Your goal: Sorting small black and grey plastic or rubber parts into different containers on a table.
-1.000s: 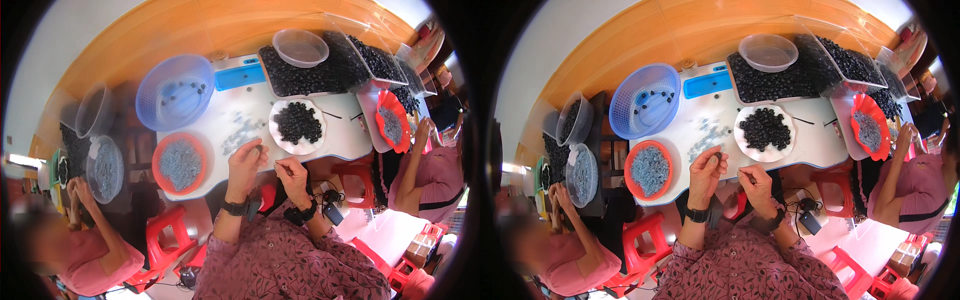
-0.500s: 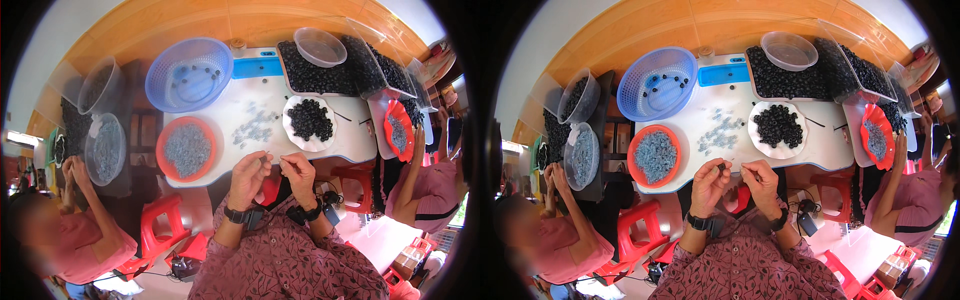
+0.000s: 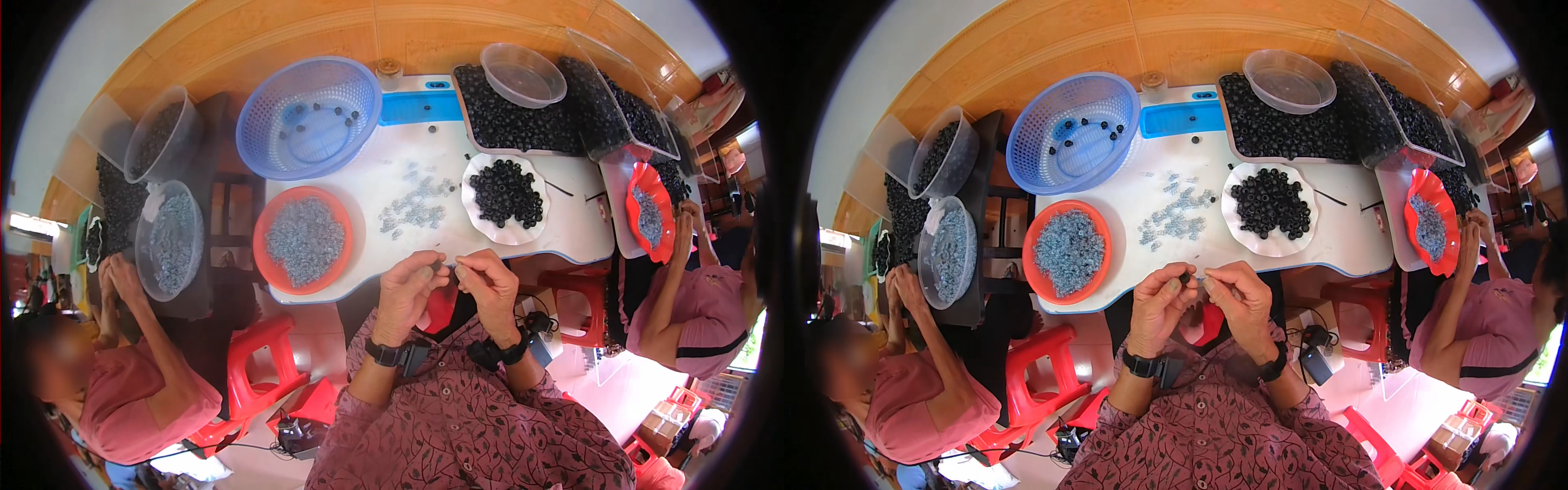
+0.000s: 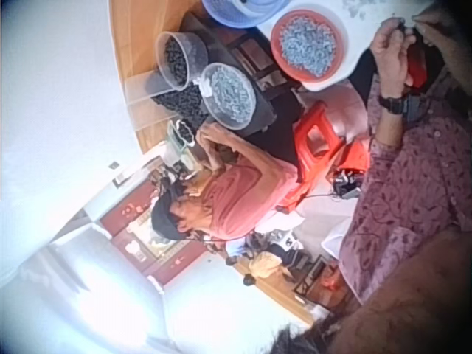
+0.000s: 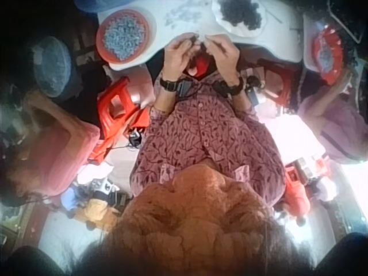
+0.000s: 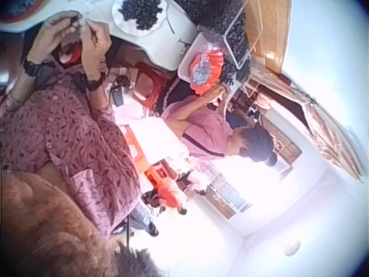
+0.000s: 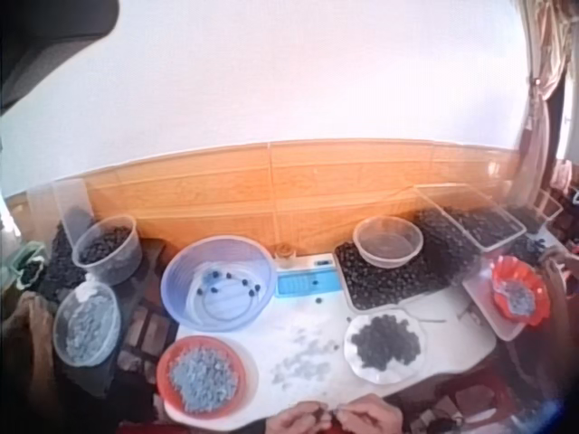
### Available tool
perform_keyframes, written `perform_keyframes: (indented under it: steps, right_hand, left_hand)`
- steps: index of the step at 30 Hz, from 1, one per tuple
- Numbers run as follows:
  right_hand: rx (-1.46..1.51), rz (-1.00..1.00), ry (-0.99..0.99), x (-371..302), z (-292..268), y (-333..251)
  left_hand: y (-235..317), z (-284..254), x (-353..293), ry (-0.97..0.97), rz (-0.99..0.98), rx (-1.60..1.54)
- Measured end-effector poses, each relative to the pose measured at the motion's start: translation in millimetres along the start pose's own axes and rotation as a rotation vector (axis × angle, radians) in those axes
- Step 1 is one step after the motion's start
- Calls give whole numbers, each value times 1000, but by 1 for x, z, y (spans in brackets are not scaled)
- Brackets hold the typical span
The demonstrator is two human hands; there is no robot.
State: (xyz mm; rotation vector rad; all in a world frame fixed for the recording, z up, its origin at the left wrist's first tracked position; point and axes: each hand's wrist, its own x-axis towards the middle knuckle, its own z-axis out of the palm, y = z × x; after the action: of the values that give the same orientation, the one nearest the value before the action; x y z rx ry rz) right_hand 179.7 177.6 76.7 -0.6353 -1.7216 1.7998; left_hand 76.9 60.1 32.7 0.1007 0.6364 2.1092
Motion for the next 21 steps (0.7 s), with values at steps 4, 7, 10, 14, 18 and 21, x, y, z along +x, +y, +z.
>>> perform_keyframes:
  steps: [4, 7, 10, 14, 18, 21]
  right_hand:
    - [-12, -1, -17, -1, 0, 0]
    - [0, -11, -27, -2, 3, -2]
    - [21, -24, -40, -2, 6, -4]
    - [16, -41, -53, -2, 7, -4]
    - [19, -44, -68, -4, 5, 0]
    - [6, -40, -56, -4, 6, -3]
  left_hand:
    - [-5, -1, 0, -18, 43, 0]
    - [-7, -1, 0, -5, 37, 10]
    - [-7, 0, -1, -14, 19, 31]
    - [-9, 0, -2, -28, 4, 22]
    - [-8, 2, -3, -31, 6, 34]
    - [-8, 1, -4, -31, 13, 58]
